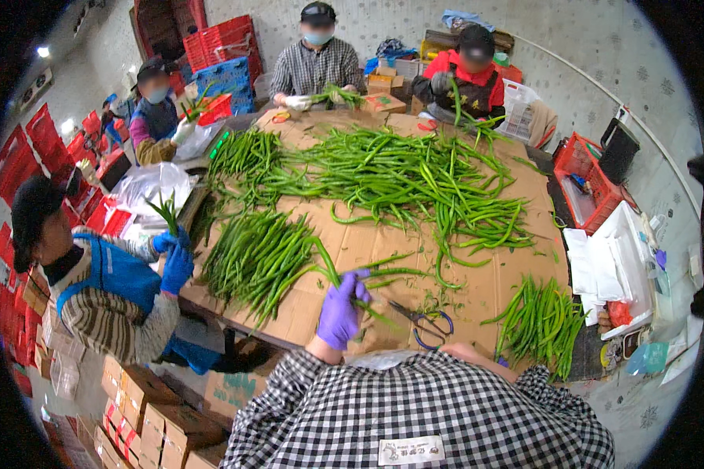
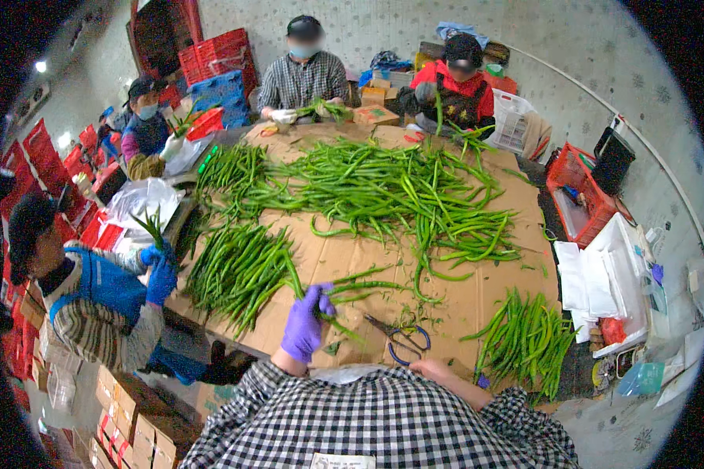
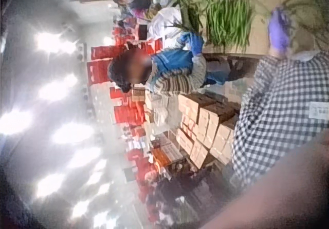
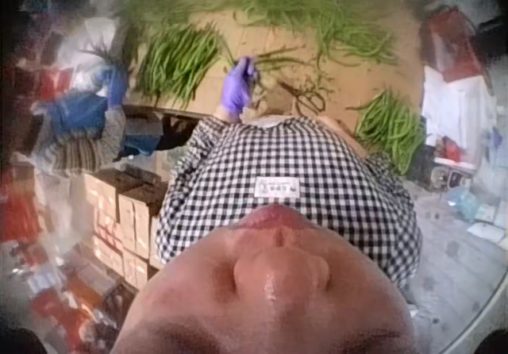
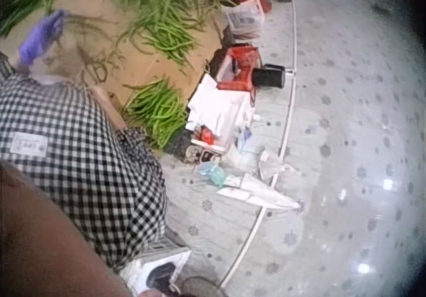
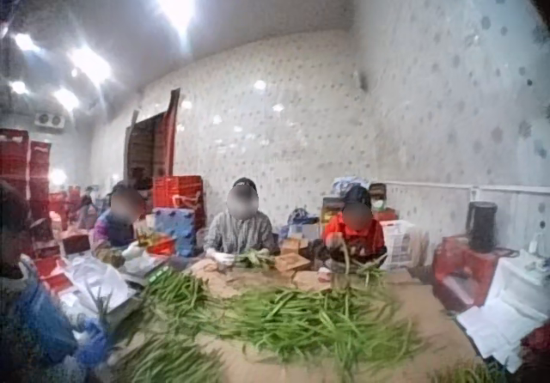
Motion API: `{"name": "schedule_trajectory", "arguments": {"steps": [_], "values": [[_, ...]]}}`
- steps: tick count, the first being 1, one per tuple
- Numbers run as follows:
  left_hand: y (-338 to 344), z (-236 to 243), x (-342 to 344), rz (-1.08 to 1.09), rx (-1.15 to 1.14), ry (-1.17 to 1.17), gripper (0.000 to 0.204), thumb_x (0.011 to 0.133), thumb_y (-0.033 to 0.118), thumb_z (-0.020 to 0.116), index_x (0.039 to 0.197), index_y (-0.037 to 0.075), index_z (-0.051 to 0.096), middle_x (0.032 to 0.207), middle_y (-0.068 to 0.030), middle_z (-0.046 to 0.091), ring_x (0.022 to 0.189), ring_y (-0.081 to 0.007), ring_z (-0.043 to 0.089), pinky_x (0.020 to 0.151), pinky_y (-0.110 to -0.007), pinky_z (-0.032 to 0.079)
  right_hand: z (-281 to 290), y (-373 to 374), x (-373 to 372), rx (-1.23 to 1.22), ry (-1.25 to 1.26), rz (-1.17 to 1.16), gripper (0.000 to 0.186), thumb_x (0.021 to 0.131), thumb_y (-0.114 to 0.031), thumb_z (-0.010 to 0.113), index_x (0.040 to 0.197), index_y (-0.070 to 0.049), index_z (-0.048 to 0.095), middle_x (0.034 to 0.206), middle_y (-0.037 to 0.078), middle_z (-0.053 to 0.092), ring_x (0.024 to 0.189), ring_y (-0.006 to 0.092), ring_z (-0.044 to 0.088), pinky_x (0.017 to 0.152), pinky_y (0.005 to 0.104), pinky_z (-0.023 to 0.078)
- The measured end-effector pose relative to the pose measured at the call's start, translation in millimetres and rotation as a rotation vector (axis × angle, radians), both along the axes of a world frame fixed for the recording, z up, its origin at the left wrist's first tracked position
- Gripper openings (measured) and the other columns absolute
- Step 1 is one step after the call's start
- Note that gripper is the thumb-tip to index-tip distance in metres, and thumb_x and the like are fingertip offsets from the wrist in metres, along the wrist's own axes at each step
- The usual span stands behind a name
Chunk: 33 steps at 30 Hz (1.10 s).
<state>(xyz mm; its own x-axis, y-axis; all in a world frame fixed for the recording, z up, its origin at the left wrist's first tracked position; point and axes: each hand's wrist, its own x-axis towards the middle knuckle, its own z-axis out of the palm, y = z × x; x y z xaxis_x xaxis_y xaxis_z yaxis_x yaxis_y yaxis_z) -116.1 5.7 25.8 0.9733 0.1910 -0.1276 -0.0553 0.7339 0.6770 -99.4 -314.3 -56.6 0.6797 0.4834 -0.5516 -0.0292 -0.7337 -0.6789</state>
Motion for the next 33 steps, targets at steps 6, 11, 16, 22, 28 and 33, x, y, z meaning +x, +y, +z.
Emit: {"name": "schedule_trajectory", "arguments": {"steps": [6, 11, 16, 22, 28, 33], "values": [[26, 30, 6, -0.068, -0.372, -0.318, 0.043, 0.104, 0.031, 0.046, 0.133, 0.0, 0.049, 0.09, -0.002, 0.048, 0.088, -0.0155, 0.05, 0.093, -0.036, 0.046, 51, 39, 8, 0.316, -0.467, -0.008, 0.017, 0.089, -0.015, 0.062, 0.079, -0.003, 0.059, 0.066, 0.008, 0.056, 0.064, 0.017, 0.053, 0.059, 0.033, 0.044], [22, 54, -2, -0.098, -0.469, -0.354, 0.044, 0.104, 0.031, 0.044, 0.136, 0.002, 0.047, 0.103, -0.0072, 0.066, 0.1, -0.0224, 0.064, 0.099, -0.046, 0.049, 115, 86, 31, 0.6, -0.338, -0.142, 0.008, 0.093, -0.007, 0.061, 0.088, -0.002, 0.06, 0.073, 0.001, 0.059, 0.066, 0.0075, 0.052, 0.059, 0.0233, 0.042], [2, 72, -12, -0.077, -0.22, -0.284, 0.051, 0.103, 0.037, 0.045, 0.138, 0.0, 0.045, 0.109, -0.0112, 0.068, 0.104, -0.0256, 0.065, 0.098, -0.046, 0.05, 170, 112, 41, 0.904, -0.439, -0.128, 0.003, 0.087, -0.005, 0.068, 0.088, -0.003, 0.066, 0.082, 0.001, 0.062, 0.07, 0.0101, 0.055, 0.061, 0.0247, 0.043], [-29, 77, -25, -0.016, 0.462, -0.121, 0.047, 0.102, 0.033, 0.049, 0.133, -0.002, 0.051, 0.107, -0.0086, 0.066, 0.101, -0.0162, 0.062, 0.093, -0.031, 0.048, 178, 134, 38, 0.684, -1.082, 0.345, 0.027, 0.068, -0.015, 0.081, 0.091, -0.007, 0.069, 0.086, 0.008, 0.063, 0.078, 0.0289, 0.059, 0.069, 0.0383, 0.049], [-41, 72, -29, 0.048, 0.455, -0.036, 0.033, 0.1, 0.018, 0.056, 0.128, 0.0, 0.056, 0.112, -0.0091, 0.066, 0.105, -0.0164, 0.061, 0.095, -0.031, 0.048, 146, 135, 40, 0.704, -0.953, 0.355, 0.02, 0.067, -0.009, 0.078, 0.084, -0.005, 0.069, 0.085, 0.009, 0.065, 0.079, 0.0303, 0.059, 0.07, 0.0397, 0.048], [-51, 69, -25, 0.108, 0.505, 0.015, 0.032, 0.098, 0.018, 0.058, 0.125, 0.0, 0.058, 0.115, -0.0105, 0.066, 0.098, -0.0152, 0.061, 0.087, -0.029, 0.049, 122, 125, 39, 0.707, -0.751, 0.307, 0.012, 0.071, -0.004, 0.072, 0.083, -0.003, 0.068, 0.085, 0.011, 0.064, 0.082, 0.031, 0.06, 0.073, 0.0403, 0.048]]}}
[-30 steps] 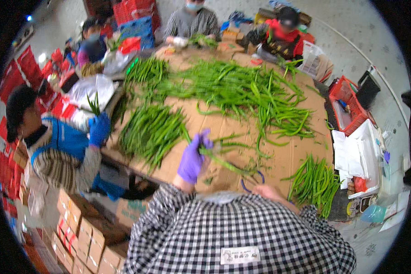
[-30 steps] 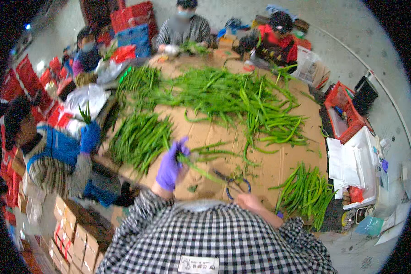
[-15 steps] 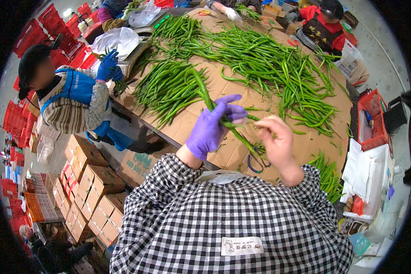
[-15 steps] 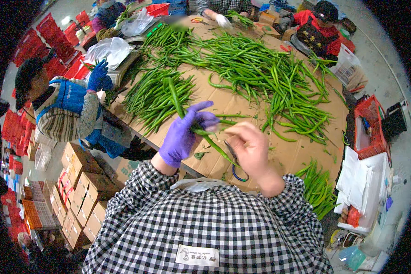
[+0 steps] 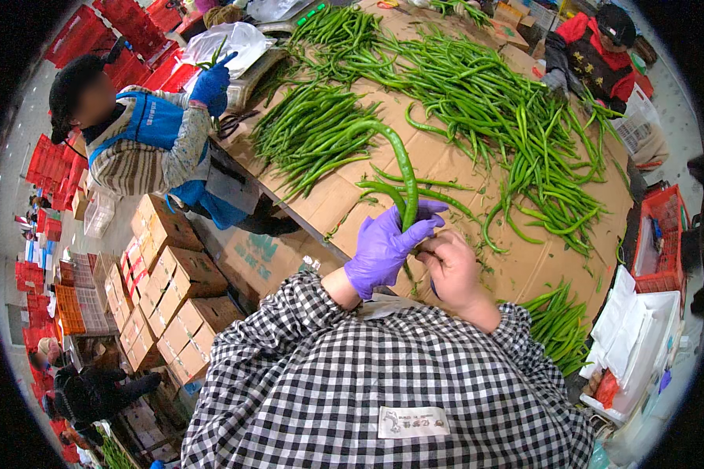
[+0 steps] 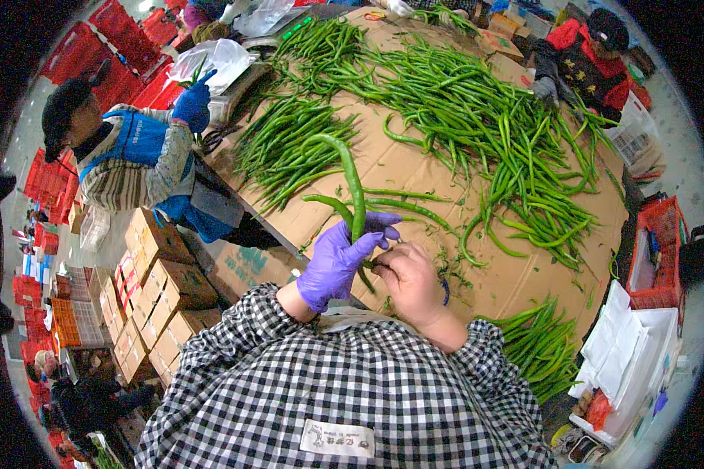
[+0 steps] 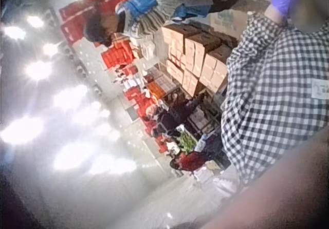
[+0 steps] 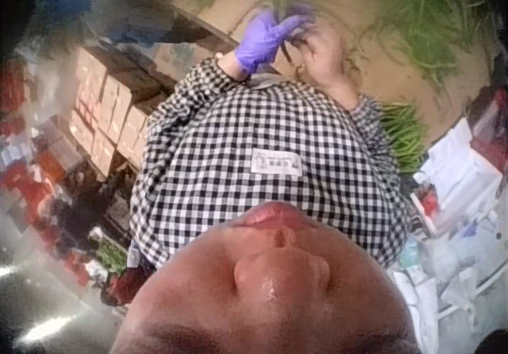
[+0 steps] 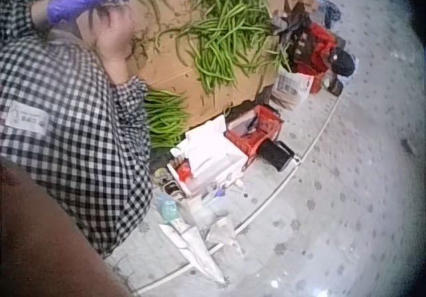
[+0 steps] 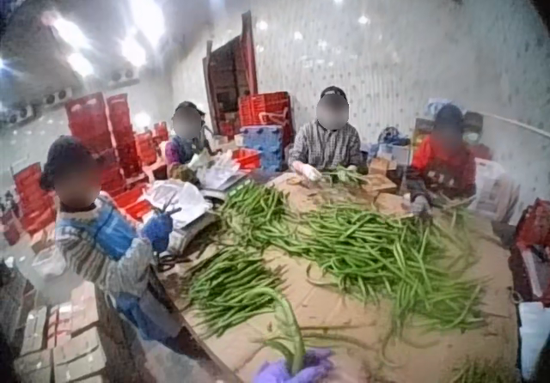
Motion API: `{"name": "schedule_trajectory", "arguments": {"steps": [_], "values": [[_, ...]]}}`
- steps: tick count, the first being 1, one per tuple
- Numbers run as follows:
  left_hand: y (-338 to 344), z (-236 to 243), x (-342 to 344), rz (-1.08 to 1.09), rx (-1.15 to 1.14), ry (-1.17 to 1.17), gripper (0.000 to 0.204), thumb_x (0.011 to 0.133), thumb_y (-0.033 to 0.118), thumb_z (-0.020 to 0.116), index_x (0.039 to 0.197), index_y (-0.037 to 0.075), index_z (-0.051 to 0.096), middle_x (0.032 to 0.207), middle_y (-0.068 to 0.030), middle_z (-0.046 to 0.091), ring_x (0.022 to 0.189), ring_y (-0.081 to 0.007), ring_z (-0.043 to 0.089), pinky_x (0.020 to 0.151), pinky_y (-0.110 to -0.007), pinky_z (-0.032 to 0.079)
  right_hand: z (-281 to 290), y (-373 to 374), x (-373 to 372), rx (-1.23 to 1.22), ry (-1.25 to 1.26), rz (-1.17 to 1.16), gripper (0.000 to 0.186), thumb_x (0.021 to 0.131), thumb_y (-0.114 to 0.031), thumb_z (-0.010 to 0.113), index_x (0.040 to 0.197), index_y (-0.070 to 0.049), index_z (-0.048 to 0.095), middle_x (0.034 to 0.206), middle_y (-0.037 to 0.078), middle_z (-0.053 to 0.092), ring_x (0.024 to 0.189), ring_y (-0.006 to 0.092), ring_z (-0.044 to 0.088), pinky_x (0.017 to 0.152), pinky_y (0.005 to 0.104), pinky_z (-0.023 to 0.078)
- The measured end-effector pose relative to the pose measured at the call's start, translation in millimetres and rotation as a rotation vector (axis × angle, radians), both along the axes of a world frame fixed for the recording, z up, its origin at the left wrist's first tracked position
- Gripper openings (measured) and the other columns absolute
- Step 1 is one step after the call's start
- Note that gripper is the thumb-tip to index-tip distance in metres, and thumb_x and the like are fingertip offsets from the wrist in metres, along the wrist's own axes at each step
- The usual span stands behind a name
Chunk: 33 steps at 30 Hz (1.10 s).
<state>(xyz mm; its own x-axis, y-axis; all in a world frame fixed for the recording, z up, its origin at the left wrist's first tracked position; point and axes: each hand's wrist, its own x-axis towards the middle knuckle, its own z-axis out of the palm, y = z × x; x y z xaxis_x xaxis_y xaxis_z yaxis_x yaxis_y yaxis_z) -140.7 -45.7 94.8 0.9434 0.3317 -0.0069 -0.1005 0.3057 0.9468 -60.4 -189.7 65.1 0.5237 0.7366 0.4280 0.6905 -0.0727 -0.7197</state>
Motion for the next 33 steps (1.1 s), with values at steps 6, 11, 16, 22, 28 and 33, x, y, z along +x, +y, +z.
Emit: {"name": "schedule_trajectory", "arguments": {"steps": [6, 11, 16, 22, 28, 33], "values": [[2, -9, 9, 0.127, -0.138, 0.056, 0.028, 0.094, 0.017, 0.062, 0.116, 0.001, 0.064, 0.087, -0.002, 0.063, 0.074, -0.0084, 0.054, 0.068, -0.023, 0.043, -29, -21, 1, -0.096, 0.012, 0.106, 0.013, 0.072, -0.011, 0.074, 0.083, -0.005, 0.068, 0.081, 0.01, 0.061, 0.082, 0.0302, 0.06, 0.073, 0.0387, 0.049], [16, -32, 10, 0.157, -0.2, 0.113, 0.018, 0.097, 0.021, 0.059, 0.1, 0.004, 0.064, 0.091, -0.0047, 0.065, 0.076, -0.0107, 0.056, 0.067, -0.024, 0.044, -65, -30, 24, -0.091, 0.097, 0.143, 0.009, 0.083, -0.012, 0.068, 0.089, -0.005, 0.069, 0.085, 0.011, 0.063, 0.083, 0.032, 0.062, 0.072, 0.0395, 0.05], [33, -49, 0, 0.283, -0.483, 0.182, 0.026, 0.102, 0.028, 0.052, 0.11, 0.004, 0.059, 0.093, -0.0067, 0.065, 0.086, -0.02, 0.063, 0.069, -0.03, 0.051, -112, -19, 118, -0.422, -0.04, -0.301, 0.019, 0.087, -0.013, 0.066, 0.102, -0.002, 0.067, 0.103, 0.013, 0.063, 0.097, 0.034, 0.06, 0.084, 0.0415, 0.051], [52, -62, -15, 0.325, -0.506, 0.18, 0.028, 0.102, 0.028, 0.052, 0.111, 0.003, 0.06, 0.086, -0.0047, 0.061, 0.082, -0.0182, 0.061, 0.069, -0.029, 0.051, -139, -10, 159, -0.772, -0.207, -0.291, 0.026, 0.087, -0.013, 0.065, 0.11, -0.001, 0.06, 0.113, 0.015, 0.059, 0.114, 0.0341, 0.052, 0.093, 0.0443, 0.047], [106, -66, -23, 0.383, -0.532, 0.199, 0.027, 0.101, 0.027, 0.054, 0.109, 0.002, 0.061, 0.086, -0.0046, 0.063, 0.081, -0.0159, 0.062, 0.067, -0.026, 0.051, -148, 23, 164, -0.538, -0.271, -0.305, 0.028, 0.084, -0.005, 0.065, 0.11, -0.003, 0.055, 0.107, 0.015, 0.059, 0.11, 0.0355, 0.052, 0.093, 0.0445, 0.045], [148, -66, -31, 0.352, -0.493, 0.179, 0.026, 0.101, 0.028, 0.055, 0.108, 0.004, 0.061, 0.085, -0.0041, 0.063, 0.081, -0.015, 0.062, 0.066, -0.025, 0.049, -146, 52, 170, -0.736, -0.373, -0.25, 0.027, 0.082, -0.004, 0.065, 0.108, -0.003, 0.056, 0.109, 0.015, 0.059, 0.112, 0.0344, 0.052, 0.093, 0.0441, 0.044]]}}
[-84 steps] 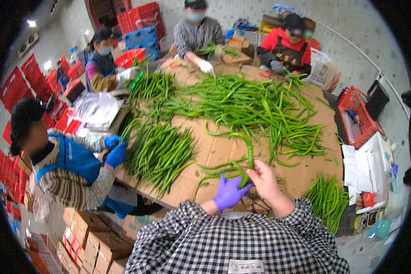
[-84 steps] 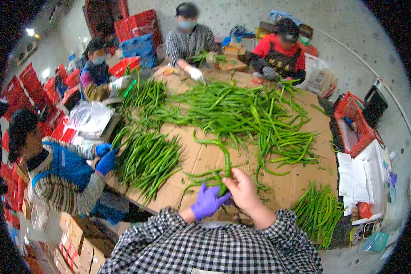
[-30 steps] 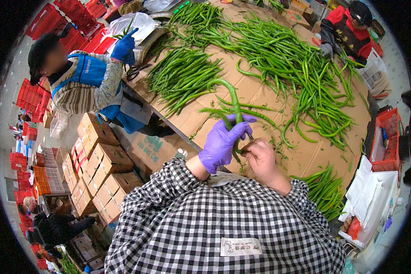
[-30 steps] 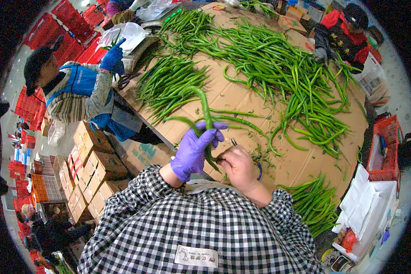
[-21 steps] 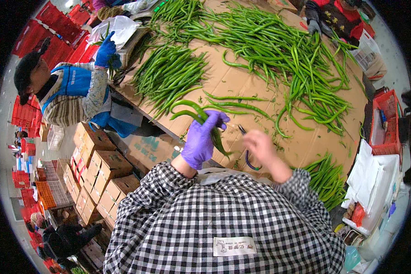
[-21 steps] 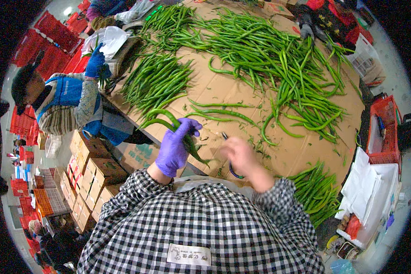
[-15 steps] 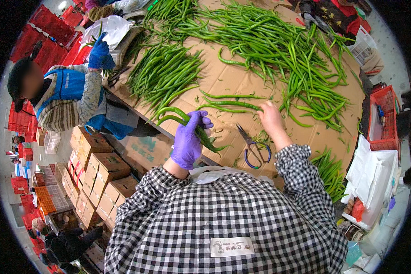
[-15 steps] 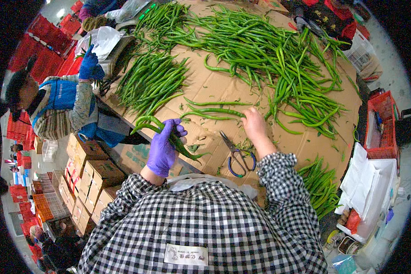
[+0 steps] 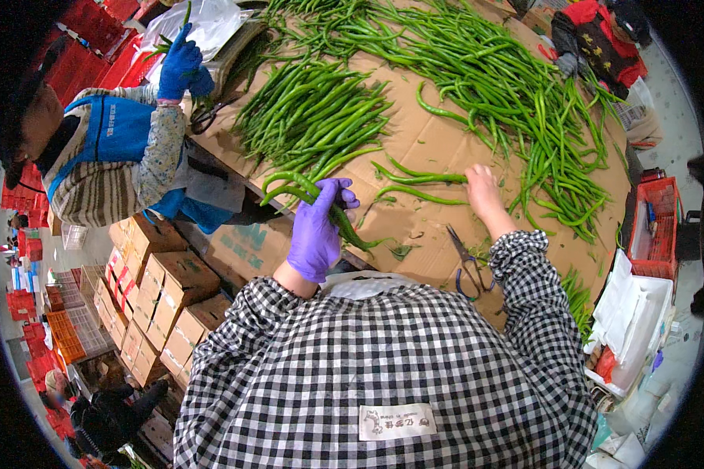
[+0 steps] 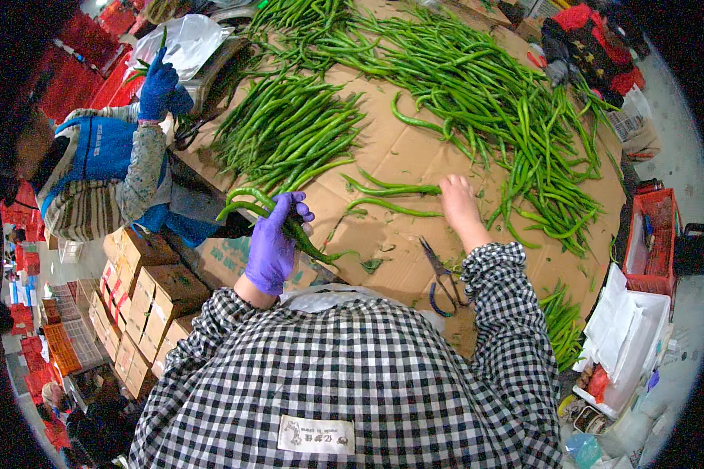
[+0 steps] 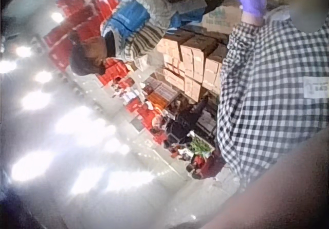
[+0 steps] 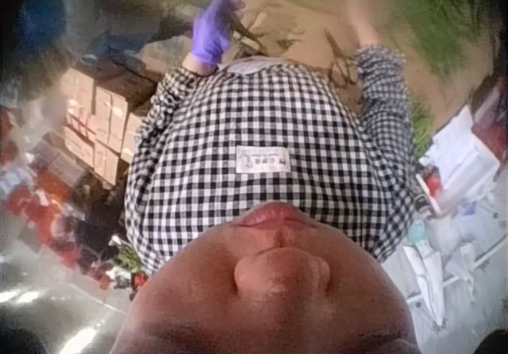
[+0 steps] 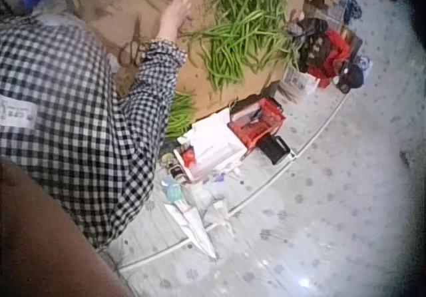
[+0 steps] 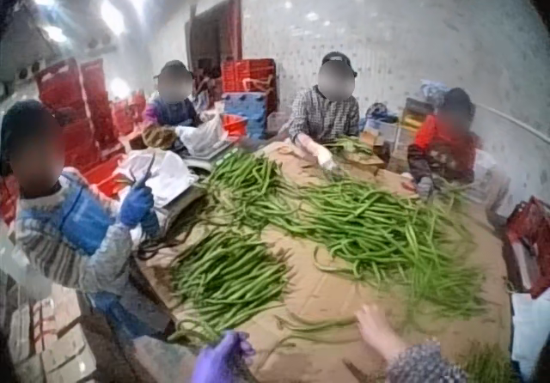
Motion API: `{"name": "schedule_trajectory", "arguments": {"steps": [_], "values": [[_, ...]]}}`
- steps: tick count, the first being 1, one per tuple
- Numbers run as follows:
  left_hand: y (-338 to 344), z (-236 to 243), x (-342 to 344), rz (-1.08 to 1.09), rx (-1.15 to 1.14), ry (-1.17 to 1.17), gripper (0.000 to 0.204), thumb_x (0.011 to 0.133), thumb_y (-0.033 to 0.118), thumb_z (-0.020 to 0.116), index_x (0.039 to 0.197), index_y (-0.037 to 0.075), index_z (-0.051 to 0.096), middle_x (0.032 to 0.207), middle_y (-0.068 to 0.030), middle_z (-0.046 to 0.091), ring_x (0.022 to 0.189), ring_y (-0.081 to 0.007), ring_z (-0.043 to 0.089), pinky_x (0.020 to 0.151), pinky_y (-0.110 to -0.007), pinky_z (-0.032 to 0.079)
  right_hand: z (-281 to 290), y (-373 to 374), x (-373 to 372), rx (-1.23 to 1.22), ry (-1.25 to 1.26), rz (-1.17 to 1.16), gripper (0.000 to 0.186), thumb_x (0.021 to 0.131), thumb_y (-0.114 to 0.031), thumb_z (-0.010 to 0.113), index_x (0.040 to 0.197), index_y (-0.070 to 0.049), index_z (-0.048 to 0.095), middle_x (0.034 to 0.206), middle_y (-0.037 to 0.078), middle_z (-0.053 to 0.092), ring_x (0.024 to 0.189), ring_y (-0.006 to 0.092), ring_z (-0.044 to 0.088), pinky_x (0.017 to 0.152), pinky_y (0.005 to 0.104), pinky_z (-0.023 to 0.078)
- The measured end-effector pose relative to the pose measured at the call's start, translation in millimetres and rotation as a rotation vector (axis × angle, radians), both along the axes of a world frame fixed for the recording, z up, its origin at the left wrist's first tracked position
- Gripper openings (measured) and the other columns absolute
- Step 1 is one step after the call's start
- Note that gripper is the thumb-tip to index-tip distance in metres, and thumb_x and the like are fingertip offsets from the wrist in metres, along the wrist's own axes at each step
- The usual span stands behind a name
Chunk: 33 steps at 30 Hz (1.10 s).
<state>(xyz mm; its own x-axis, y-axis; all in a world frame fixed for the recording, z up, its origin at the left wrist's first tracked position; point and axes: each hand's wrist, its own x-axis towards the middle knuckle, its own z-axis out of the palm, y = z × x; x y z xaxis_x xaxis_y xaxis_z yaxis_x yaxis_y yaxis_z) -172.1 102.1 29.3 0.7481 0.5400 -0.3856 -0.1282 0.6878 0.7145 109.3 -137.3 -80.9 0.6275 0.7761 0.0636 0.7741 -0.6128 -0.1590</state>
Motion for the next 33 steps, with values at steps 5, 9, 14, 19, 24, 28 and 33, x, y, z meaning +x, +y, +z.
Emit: {"name": "schedule_trajectory", "arguments": {"steps": [5, 9, 14, 19, 24, 28, 33], "values": [[35, -6, -4, 0.018, -0.031, -0.008, 0.025, 0.1, 0.03, 0.055, 0.106, 0.006, 0.062, 0.086, -0.0029, 0.063, 0.08, -0.0148, 0.061, 0.067, -0.026, 0.048, 18, -2, -10, -0.123, 0.132, -0.033, 0.024, 0.084, -0.008, 0.065, 0.106, -0.002, 0.056, 0.109, 0.016, 0.059, 0.111, 0.0349, 0.053, 0.092, 0.0457, 0.045], [57, -12, 4, -0.006, -0.11, -0.04, 0.025, 0.099, 0.029, 0.057, 0.104, 0.006, 0.063, 0.086, -0.0027, 0.063, 0.08, -0.0145, 0.061, 0.067, -0.026, 0.048, 17, -3, -38, -0.119, 0.215, 0.046, 0.026, 0.086, -0.011, 0.065, 0.107, -0.001, 0.056, 0.109, 0.019, 0.059, 0.109, 0.0366, 0.054, 0.092, 0.046, 0.045], [71, -16, 16, -0.101, -0.161, -0.085, 0.024, 0.099, 0.028, 0.058, 0.103, 0.005, 0.063, 0.084, -0.0028, 0.063, 0.078, -0.0144, 0.061, 0.065, -0.026, 0.049, 26, 4, -59, -0.216, 0.151, -0.105, 0.027, 0.088, -0.018, 0.065, 0.108, -0.001, 0.059, 0.114, 0.02, 0.06, 0.108, 0.0378, 0.056, 0.092, 0.0455, 0.046], [63, -20, 37, -0.16, -0.167, -0.045, 0.025, 0.099, 0.026, 0.057, 0.106, 0.003, 0.062, 0.084, -0.0026, 0.062, 0.073, -0.0141, 0.058, 0.06, -0.025, 0.048, 74, -9, -81, 0.077, 0.457, -0.241, 0.022, 0.092, -0.018, 0.061, 0.105, 0.0, 0.059, 0.094, 0.013, 0.064, 0.088, 0.0302, 0.061, 0.078, 0.0413, 0.049], [38, -5, 59, -0.315, -0.072, -0.029, 0.019, 0.093, 0.018, 0.065, 0.105, 0.003, 0.065, 0.084, -0.0016, 0.063, 0.065, -0.0085, 0.054, 0.057, -0.021, 0.044, 128, -20, -126, 0.523, 1.198, -0.519, 0.015, 0.097, -0.019, 0.055, 0.094, -0.005, 0.056, 0.075, 0.001, 0.055, 0.064, 0.0103, 0.05, 0.059, 0.0266, 0.043], [12, 15, 76, -0.416, 0.063, -0.11, 0.018, 0.089, 0.014, 0.07, 0.101, 0.002, 0.067, 0.081, -0.0007, 0.061, 0.065, -0.0085, 0.054, 0.059, -0.022, 0.043, 154, -30, -160, 0.811, 1.542, -0.478, 0.012, 0.1, -0.019, 0.051, 0.098, -0.007, 0.053, 0.078, -0.001, 0.053, 0.062, 0.0079, 0.045, 0.055, 0.0226, 0.038], [-20, 27, 83, -0.373, 0.056, -0.19, 0.011, 0.086, 0.011, 0.071, 0.092, 0.004, 0.064, 0.075, -0.0011, 0.059, 0.062, -0.01, 0.053, 0.057, -0.023, 0.041, 166, -41, -188, 1.011, 1.699, -0.365, 0.021, 0.1, -0.026, 0.054, 0.103, -0.005, 0.05, 0.081, 0.001, 0.051, 0.06, 0.0075, 0.04, 0.055, 0.0256, 0.035]]}}
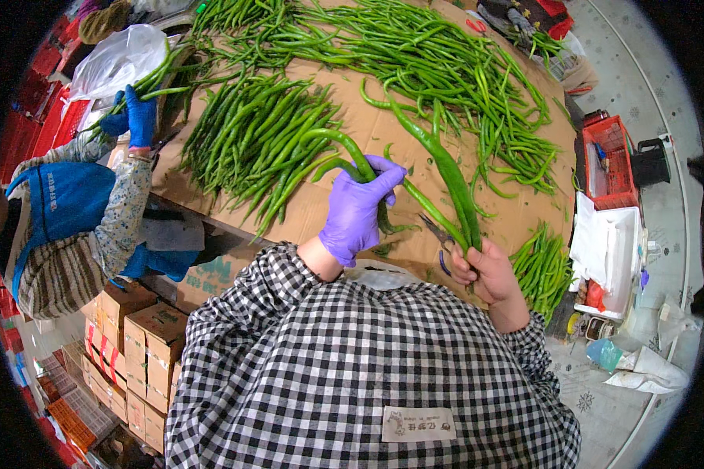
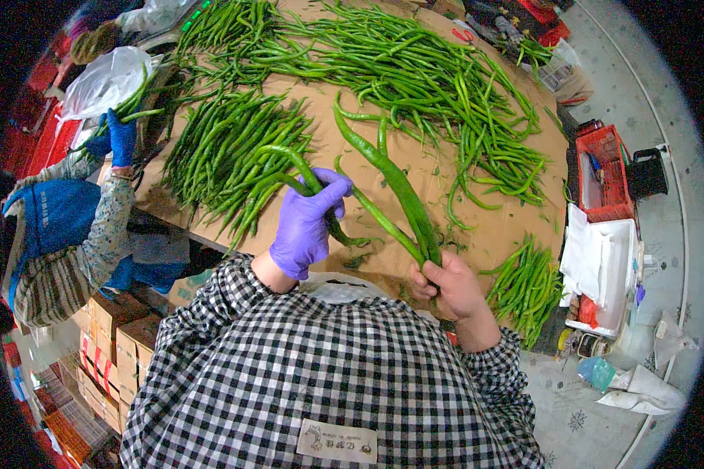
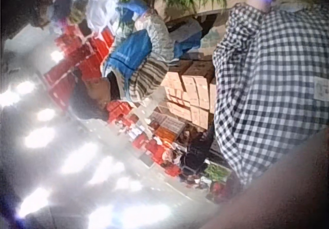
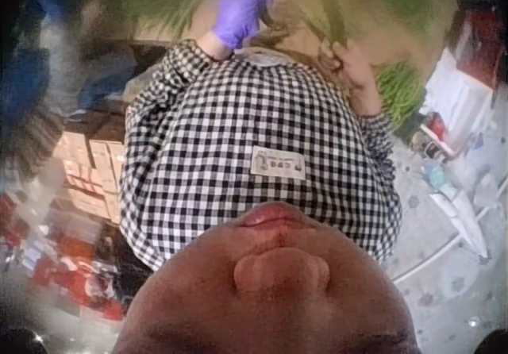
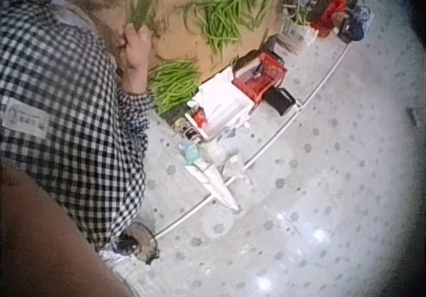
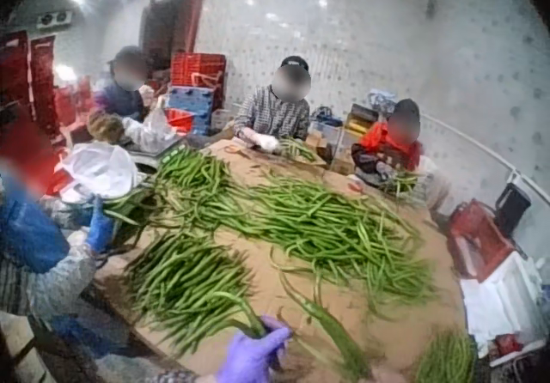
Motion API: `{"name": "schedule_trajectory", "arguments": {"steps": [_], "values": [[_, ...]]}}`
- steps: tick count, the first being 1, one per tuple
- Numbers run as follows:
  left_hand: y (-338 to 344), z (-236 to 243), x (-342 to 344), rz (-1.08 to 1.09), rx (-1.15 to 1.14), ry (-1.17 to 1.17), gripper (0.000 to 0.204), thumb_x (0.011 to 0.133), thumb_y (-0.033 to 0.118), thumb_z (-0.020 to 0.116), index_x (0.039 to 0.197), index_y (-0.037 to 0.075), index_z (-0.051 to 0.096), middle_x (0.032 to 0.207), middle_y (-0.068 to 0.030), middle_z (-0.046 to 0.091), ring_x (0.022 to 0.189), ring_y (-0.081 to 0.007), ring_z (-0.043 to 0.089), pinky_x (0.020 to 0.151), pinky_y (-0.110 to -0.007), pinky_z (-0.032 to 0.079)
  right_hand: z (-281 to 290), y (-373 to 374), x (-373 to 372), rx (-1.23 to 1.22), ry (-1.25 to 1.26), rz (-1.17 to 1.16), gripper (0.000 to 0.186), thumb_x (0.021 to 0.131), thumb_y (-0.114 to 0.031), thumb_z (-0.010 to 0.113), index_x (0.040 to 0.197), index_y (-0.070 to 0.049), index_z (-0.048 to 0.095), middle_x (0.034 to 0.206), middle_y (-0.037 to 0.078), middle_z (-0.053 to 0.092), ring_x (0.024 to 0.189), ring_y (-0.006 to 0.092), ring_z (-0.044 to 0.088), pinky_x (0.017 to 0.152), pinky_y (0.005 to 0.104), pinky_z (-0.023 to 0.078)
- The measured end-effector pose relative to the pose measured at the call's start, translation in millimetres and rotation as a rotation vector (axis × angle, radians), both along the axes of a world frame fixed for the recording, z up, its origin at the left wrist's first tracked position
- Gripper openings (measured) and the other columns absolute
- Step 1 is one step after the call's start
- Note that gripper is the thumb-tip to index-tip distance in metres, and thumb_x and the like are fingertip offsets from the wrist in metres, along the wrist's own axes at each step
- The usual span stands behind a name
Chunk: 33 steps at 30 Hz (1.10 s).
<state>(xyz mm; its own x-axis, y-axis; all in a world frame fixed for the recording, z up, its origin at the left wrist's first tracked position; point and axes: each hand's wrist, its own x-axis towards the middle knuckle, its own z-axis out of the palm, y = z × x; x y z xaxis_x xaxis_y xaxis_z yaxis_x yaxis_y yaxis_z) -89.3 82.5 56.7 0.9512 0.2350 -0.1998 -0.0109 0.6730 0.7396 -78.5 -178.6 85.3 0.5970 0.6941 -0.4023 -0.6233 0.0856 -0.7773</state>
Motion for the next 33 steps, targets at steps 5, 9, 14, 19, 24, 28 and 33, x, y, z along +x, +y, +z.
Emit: {"name": "schedule_trajectory", "arguments": {"steps": [5, 9, 14, 19, 24, 28, 33], "values": [[-17, 5, 2, 0.103, 0.072, -0.025, 0.011, 0.087, 0.009, 0.069, 0.093, 0.003, 0.062, 0.074, -0.0011, 0.056, 0.061, -0.0103, 0.052, 0.057, -0.023, 0.04, 13, -17, -11, 0.008, 0.035, -0.015, 0.026, 0.1, -0.027, 0.055, 0.107, -0.002, 0.05, 0.077, 0.001, 0.048, 0.057, 0.0077, 0.038, 0.055, 0.0246, 0.033], [-34, 7, 9, 0.107, 0.052, -0.013, 0.017, 0.089, 0.012, 0.068, 0.102, 0.001, 0.064, 0.071, 0.0004, 0.053, 0.061, -0.0086, 0.05, 0.057, -0.023, 0.039, 17, -29, -14, 0.057, 0.0, 0.006, 0.035, 0.098, -0.03, 0.058, 0.116, 0.0, 0.05, 0.075, 0.001, 0.048, 0.057, 0.0072, 0.037, 0.054, 0.0234, 0.033], [-45, 5, 7, -0.081, 0.1, -0.009, 0.021, 0.094, 0.02, 0.064, 0.106, 0.003, 0.066, 0.069, 0.0021, 0.053, 0.063, -0.0071, 0.049, 0.057, -0.022, 0.036, 13, -51, -24, -0.077, -0.01, -0.073, 0.017, 0.097, -0.015, 0.051, 0.092, 0.0, 0.049, 0.07, 0.002, 0.045, 0.054, 0.0083, 0.037, 0.052, 0.0249, 0.032], [-52, 4, 5, -0.187, 0.121, -0.119, 0.021, 0.097, 0.022, 0.06, 0.105, 0.005, 0.067, 0.07, 0.0016, 0.053, 0.064, -0.0073, 0.048, 0.058, -0.022, 0.035, -1, -69, -27, 0.03, -0.072, -0.012, 0.046, 0.094, -0.039, 0.063, 0.114, 0.002, 0.054, 0.072, 0.0, 0.049, 0.057, 0.0064, 0.038, 0.053, 0.0226, 0.032], [-61, 3, 6, -0.257, 0.164, -0.181, 0.022, 0.097, 0.02, 0.058, 0.109, 0.003, 0.066, 0.071, 0.0012, 0.052, 0.066, -0.0078, 0.048, 0.06, -0.022, 0.036, -5, -86, -32, -0.009, -0.098, -0.109, 0.036, 0.096, -0.03, 0.061, 0.114, 0.0, 0.056, 0.075, 0.002, 0.054, 0.058, 0.0063, 0.039, 0.053, 0.0226, 0.033], [-90, -10, 18, -0.221, 0.292, -0.076, 0.034, 0.097, 0.016, 0.056, 0.127, -0.001, 0.059, 0.074, 0.0027, 0.049, 0.067, -0.007, 0.046, 0.061, -0.022, 0.037, -24, -120, -35, -0.188, -0.142, -0.397, 0.019, 0.096, -0.014, 0.054, 0.112, -0.004, 0.051, 0.075, 0.005, 0.054, 0.059, 0.0088, 0.042, 0.056, 0.0241, 0.035], [-125, -25, 19, -0.173, 0.137, -0.012, 0.032, 0.098, 0.016, 0.057, 0.125, 0.0, 0.06, 0.074, 0.0032, 0.047, 0.067, -0.0071, 0.045, 0.06, -0.021, 0.036, -75, -234, -27, -0.587, -0.609, -0.851, 0.016, 0.098, -0.013, 0.055, 0.112, -0.005, 0.053, 0.077, 0.0, 0.055, 0.062, 0.0071, 0.043, 0.055, 0.0215, 0.035]]}}
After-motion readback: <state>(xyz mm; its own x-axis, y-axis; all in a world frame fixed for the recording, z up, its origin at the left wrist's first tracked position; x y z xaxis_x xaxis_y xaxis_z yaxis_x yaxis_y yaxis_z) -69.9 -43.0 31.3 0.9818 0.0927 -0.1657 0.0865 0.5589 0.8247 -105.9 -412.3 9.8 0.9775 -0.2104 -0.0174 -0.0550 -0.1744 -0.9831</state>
